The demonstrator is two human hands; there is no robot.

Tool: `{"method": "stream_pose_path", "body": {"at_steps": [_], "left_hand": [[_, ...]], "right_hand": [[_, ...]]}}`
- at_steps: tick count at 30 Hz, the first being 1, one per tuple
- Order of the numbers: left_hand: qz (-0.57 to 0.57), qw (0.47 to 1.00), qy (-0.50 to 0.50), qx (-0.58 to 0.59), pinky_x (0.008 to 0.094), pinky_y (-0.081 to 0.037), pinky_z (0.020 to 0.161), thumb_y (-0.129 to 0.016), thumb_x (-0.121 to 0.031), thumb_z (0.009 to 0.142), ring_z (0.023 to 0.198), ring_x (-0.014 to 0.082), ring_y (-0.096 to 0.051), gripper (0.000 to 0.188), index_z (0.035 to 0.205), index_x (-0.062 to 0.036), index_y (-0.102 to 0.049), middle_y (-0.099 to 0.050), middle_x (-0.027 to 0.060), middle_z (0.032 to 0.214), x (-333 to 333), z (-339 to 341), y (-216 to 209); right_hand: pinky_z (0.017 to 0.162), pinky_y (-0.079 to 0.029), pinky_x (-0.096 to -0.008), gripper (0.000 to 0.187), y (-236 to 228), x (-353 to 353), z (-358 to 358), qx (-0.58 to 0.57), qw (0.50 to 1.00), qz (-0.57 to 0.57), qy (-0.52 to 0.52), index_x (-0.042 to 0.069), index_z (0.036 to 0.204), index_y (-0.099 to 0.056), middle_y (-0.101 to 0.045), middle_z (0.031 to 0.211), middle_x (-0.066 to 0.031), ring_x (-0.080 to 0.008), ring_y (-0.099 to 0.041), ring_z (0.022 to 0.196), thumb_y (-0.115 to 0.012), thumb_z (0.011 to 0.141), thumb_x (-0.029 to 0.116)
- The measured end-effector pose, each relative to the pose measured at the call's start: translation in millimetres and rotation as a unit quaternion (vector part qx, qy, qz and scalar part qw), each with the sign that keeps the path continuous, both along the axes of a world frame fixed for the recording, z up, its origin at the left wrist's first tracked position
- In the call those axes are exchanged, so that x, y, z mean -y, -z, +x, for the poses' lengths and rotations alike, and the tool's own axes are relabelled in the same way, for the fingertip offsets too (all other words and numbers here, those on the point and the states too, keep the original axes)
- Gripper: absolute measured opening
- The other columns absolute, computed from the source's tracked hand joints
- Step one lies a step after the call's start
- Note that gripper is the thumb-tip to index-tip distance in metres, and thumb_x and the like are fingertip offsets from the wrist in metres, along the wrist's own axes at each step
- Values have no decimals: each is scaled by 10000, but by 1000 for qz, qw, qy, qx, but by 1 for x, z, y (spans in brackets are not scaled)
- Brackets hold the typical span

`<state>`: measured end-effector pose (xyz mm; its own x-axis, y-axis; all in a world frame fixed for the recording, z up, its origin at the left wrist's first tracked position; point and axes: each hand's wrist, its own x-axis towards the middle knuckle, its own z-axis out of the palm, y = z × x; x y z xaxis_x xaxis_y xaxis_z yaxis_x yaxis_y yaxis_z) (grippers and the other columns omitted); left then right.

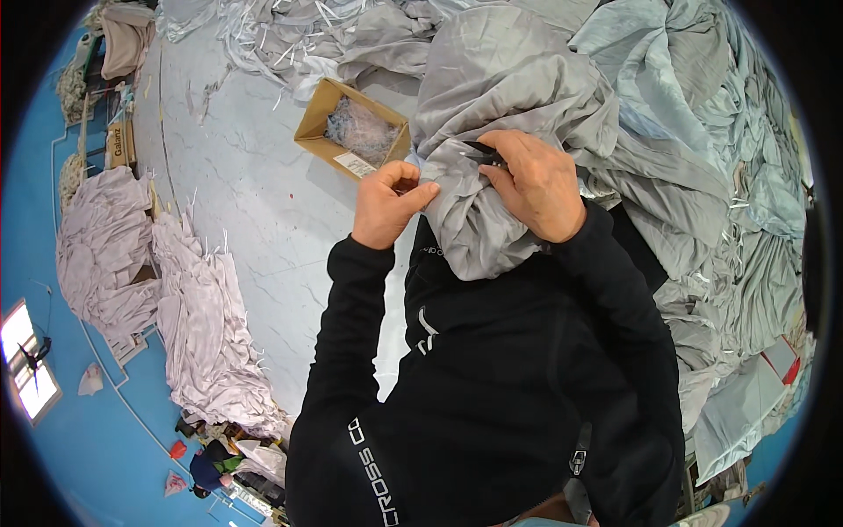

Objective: Trimming loose threads from white fabric pieces using a small hand-held thread clipper.

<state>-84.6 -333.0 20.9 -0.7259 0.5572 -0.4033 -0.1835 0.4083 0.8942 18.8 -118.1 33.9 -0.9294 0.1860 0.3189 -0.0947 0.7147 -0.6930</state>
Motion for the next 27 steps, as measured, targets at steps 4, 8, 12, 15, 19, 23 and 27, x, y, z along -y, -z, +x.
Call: {"method": "stream_pose_path", "body": {"at_steps": [4,8,12,15,19,23,27], "left_hand": [[83,993,-74,31,202,-436,653,-741,-40,836,721,47,-546,115,900,25,-671,-636,-11,809,-4,8,2],[124,987,-98,12,199,-422,635,-728,-22,842,702,39,-526,93,893,31,-672,-618,-22,785,-13,19,-17],[133,988,-81,-5,200,-410,630,-718,-3,839,697,38,-513,83,901,30,-674,-608,-23,790,-22,26,-27],[138,986,-55,-73,203,-406,627,-703,13,838,695,41,-507,71,899,29,-672,-602,-20,797,-23,28,-24],[112,986,-11,-121,212,-407,618,-663,44,827,688,46,-504,66,892,35,-664,-589,-2,774,-32,30,-34],[65,979,26,-193,218,-410,596,-634,62,816,654,53,-502,74,883,40,-657,-585,12,757,-38,30,-38],[51,982,22,-181,215,-410,583,-636,37,833,632,43,-496,44,874,39,-653,-596,-5,740,-43,30,-36]], "right_hand": [[643,-508,-324,350,-6,4,4,-13,1000,-28,-8,31,1078,-608,-654,899,-99,-257,-649,754,-745,756,31],[579,-477,-276,271,-11,16,4,-17,984,-178,-24,2,1015,-631,-625,830,-81,-171,-608,652,-747,772,29],[569,-461,-264,216,-7,21,-2,-20,972,-226,-54,17,953,-688,-630,829,-69,-159,-600,642,-741,745,4],[557,-451,-275,225,-5,19,-4,-42,970,-235,-46,18,960,-689,-623,798,-65,-158,-589,626,-732,741,0],[547,-444,-303,210,-7,11,-3,-31,975,-207,-69,11,915,-669,-601,749,-80,-198,-582,608,-719,713,-19],[537,-433,-331,178,-8,4,-3,-45,983,-159,-75,4,814,-608,-565,711,-105,-258,-564,601,-705,669,-30],[546,-435,-333,167,-5,4,-5,-60,985,-148,-69,2,784,-579,-544,687,-112,-277,-554,611,-689,660,-21]]}}
